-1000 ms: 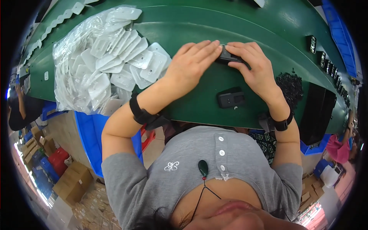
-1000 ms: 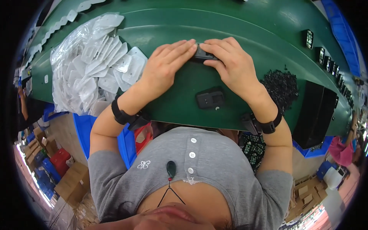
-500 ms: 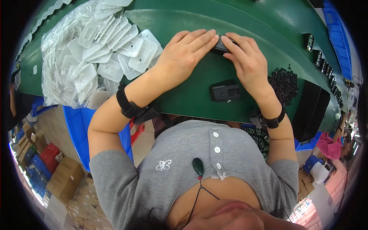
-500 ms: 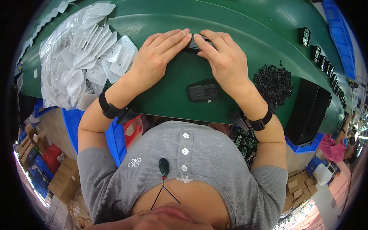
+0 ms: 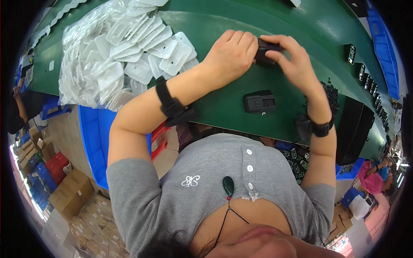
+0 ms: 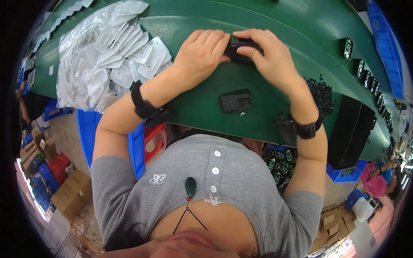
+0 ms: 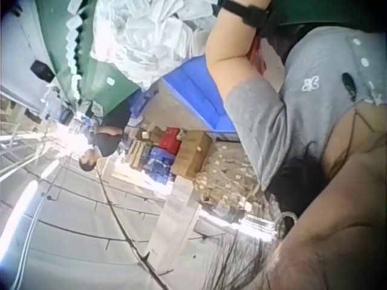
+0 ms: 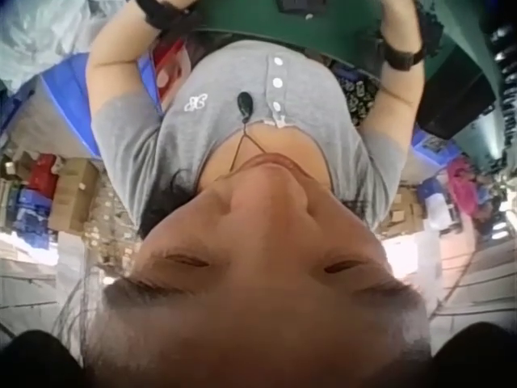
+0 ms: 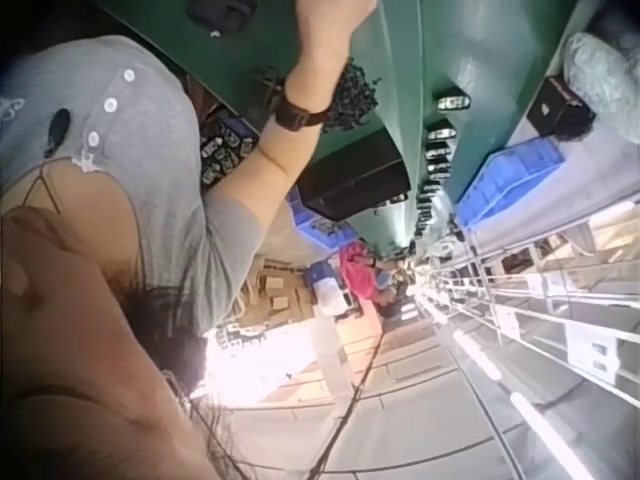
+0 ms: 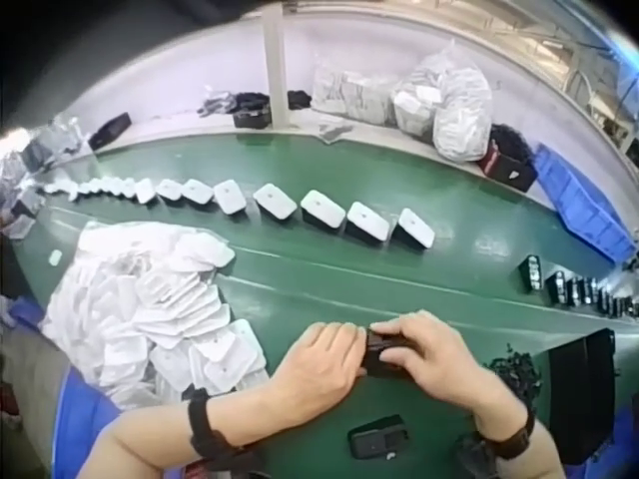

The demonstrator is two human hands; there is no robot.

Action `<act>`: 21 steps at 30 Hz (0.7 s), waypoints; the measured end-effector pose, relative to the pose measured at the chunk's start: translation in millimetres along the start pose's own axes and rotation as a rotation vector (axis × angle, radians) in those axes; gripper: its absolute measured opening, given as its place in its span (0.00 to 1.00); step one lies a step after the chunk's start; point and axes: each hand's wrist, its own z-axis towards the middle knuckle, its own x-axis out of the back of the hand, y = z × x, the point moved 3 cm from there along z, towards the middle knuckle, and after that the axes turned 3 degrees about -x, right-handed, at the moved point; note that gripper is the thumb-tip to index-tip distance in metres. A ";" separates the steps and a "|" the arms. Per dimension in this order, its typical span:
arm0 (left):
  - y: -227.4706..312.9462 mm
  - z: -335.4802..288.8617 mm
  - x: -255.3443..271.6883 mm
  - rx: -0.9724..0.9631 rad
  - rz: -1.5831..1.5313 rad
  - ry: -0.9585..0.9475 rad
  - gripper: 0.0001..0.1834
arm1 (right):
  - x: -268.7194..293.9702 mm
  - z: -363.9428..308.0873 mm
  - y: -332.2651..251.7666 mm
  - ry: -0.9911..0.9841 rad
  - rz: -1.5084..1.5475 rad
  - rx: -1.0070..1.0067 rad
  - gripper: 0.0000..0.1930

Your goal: The person assembles electronic devices by inserting a small black component into a white plastic plate and then pressing the plate onto a black plastic housing. This process is repeated multiple times on a green workbench.

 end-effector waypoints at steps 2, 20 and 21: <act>-8.4 5.6 -3.5 0.031 0.047 0.001 0.17 | 3.6 13.1 9.2 -0.199 0.274 -0.224 0.18; -19.2 -86.9 84.8 0.568 0.070 0.024 0.19 | 93.3 35.4 90.0 0.416 0.389 -0.186 0.16; -18.8 -93.1 87.1 0.554 0.057 0.022 0.19 | 103.2 45.5 106.5 0.401 0.327 -0.179 0.17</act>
